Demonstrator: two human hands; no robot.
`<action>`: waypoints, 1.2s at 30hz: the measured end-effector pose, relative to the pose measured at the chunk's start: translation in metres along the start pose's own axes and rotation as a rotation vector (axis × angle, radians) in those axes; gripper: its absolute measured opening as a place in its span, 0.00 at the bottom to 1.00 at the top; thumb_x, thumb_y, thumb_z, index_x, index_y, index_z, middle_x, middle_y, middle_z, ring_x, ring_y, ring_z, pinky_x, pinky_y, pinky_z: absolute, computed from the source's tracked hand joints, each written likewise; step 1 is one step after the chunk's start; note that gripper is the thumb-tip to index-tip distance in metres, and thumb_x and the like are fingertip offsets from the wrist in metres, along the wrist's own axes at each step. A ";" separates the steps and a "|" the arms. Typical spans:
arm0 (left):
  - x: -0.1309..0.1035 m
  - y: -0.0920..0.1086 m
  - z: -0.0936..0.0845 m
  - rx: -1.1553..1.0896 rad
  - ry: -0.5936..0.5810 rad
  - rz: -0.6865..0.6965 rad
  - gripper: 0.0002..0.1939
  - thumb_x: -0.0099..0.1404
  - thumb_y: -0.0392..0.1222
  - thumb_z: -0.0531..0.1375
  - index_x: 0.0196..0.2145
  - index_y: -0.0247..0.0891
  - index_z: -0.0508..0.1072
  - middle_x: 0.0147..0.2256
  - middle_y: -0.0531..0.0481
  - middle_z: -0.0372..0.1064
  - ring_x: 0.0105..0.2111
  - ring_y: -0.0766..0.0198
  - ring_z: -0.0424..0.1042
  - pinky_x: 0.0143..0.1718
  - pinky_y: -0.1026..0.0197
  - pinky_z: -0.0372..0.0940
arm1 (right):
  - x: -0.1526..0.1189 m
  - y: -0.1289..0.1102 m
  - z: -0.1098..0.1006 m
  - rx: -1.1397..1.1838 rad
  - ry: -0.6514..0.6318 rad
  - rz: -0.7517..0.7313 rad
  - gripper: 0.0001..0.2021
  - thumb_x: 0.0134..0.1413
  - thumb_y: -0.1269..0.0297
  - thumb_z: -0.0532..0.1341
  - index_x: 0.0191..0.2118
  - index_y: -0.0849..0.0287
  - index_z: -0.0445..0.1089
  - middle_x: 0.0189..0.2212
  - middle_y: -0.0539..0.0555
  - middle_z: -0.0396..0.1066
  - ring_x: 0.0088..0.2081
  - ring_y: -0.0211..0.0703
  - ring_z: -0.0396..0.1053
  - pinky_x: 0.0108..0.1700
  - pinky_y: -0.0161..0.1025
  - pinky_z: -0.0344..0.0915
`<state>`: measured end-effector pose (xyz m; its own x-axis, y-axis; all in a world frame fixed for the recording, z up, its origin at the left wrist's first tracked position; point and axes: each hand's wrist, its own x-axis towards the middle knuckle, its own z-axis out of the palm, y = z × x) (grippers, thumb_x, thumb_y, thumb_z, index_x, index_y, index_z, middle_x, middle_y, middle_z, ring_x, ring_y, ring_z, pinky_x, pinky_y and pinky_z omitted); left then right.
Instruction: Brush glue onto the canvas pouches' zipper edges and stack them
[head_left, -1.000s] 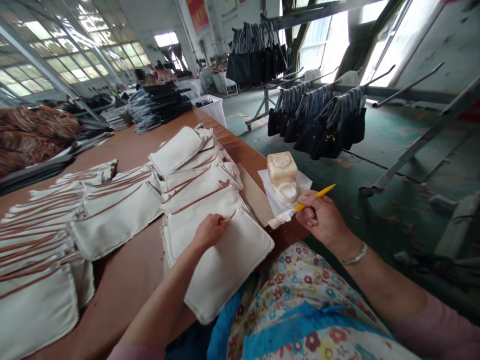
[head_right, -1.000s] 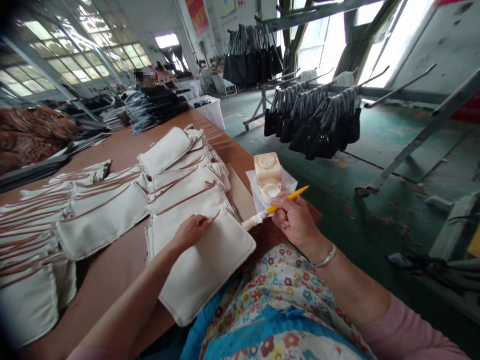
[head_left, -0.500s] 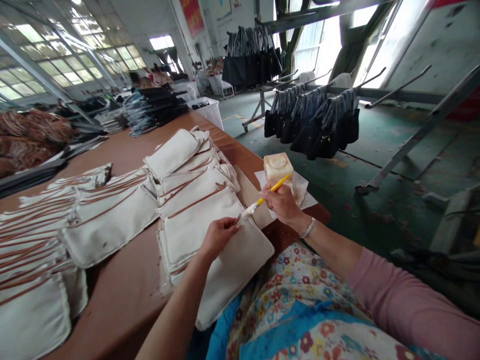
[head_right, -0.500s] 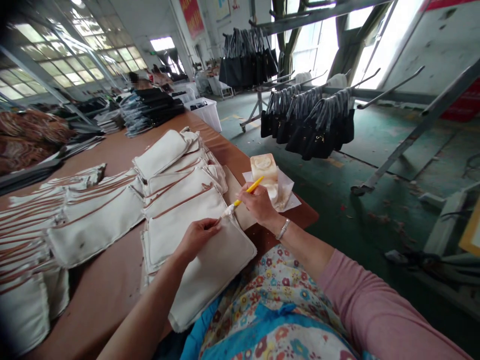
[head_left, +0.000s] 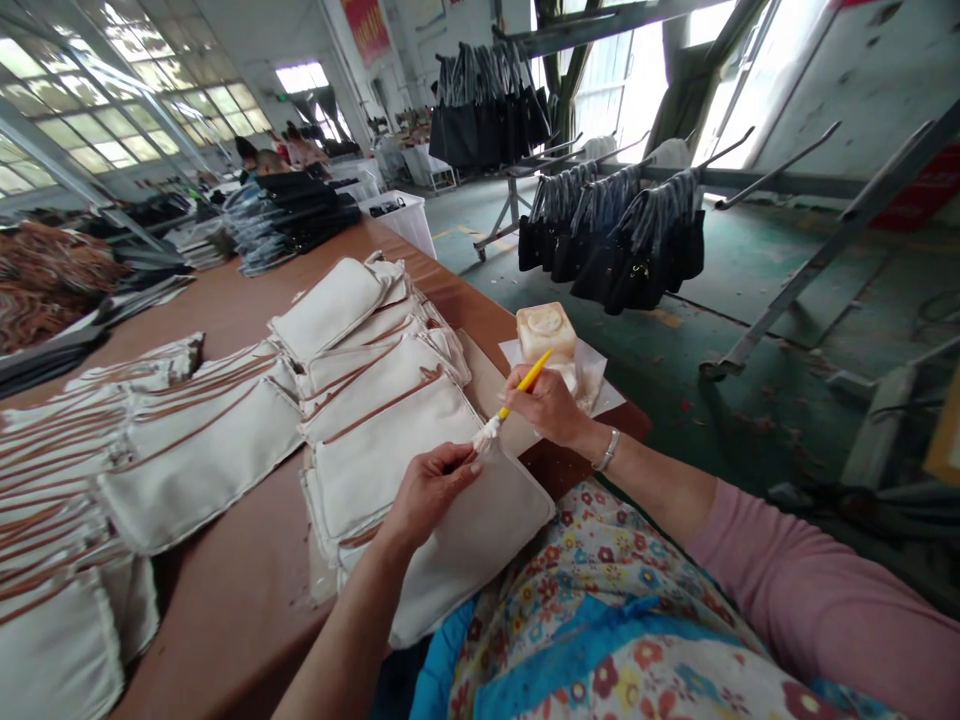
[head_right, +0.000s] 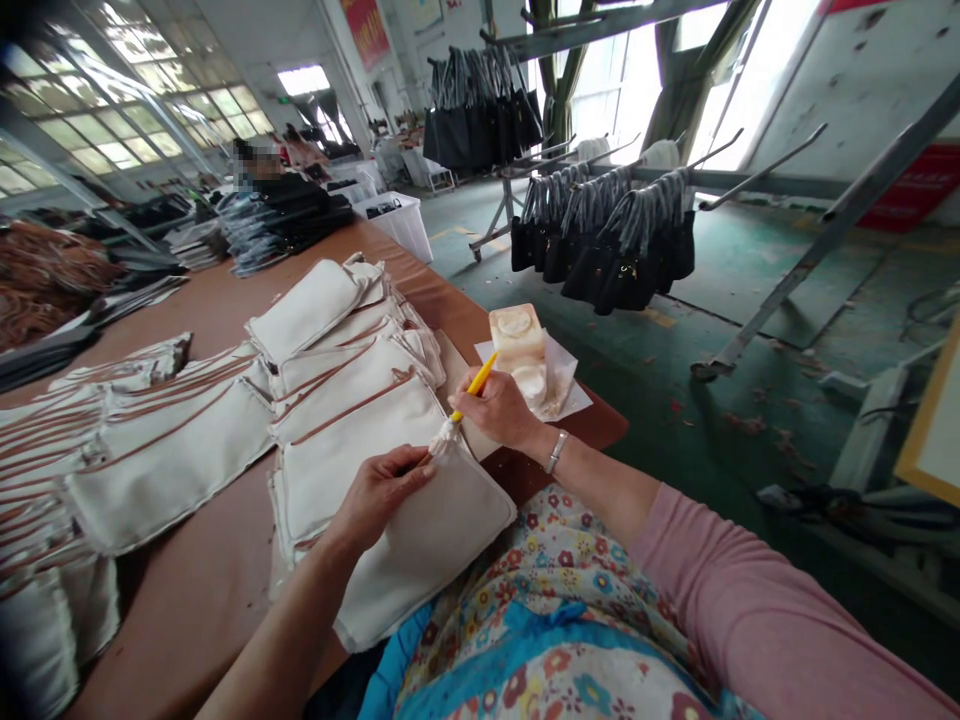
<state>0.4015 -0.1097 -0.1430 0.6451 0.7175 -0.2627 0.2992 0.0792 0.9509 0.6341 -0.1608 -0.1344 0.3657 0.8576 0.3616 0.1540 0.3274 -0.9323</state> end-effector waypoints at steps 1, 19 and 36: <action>-0.002 0.001 0.001 0.053 0.004 0.046 0.19 0.57 0.52 0.69 0.42 0.37 0.82 0.36 0.49 0.76 0.33 0.63 0.72 0.33 0.65 0.65 | 0.001 -0.001 -0.002 -0.028 0.026 -0.016 0.09 0.50 0.64 0.66 0.23 0.58 0.69 0.20 0.48 0.65 0.25 0.38 0.61 0.28 0.34 0.58; -0.033 0.009 0.013 0.603 0.292 0.493 0.06 0.65 0.43 0.63 0.32 0.39 0.76 0.28 0.52 0.70 0.27 0.67 0.69 0.29 0.65 0.63 | -0.008 -0.036 -0.008 0.516 0.015 0.299 0.10 0.42 0.68 0.67 0.22 0.58 0.63 0.11 0.39 0.51 0.13 0.26 0.42 0.16 0.30 0.37; -0.104 0.117 -0.224 1.198 0.751 0.443 0.15 0.62 0.54 0.65 0.35 0.40 0.80 0.29 0.54 0.75 0.27 0.66 0.70 0.31 0.67 0.61 | -0.063 0.003 -0.023 0.524 0.196 0.665 0.15 0.43 0.62 0.71 0.19 0.54 0.64 0.12 0.48 0.48 0.14 0.32 0.46 0.15 0.36 0.42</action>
<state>0.2118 -0.0196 0.0320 0.4420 0.7412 0.5051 0.8088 -0.5729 0.1329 0.6324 -0.2228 -0.1595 0.3886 0.8677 -0.3100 -0.5727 -0.0361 -0.8190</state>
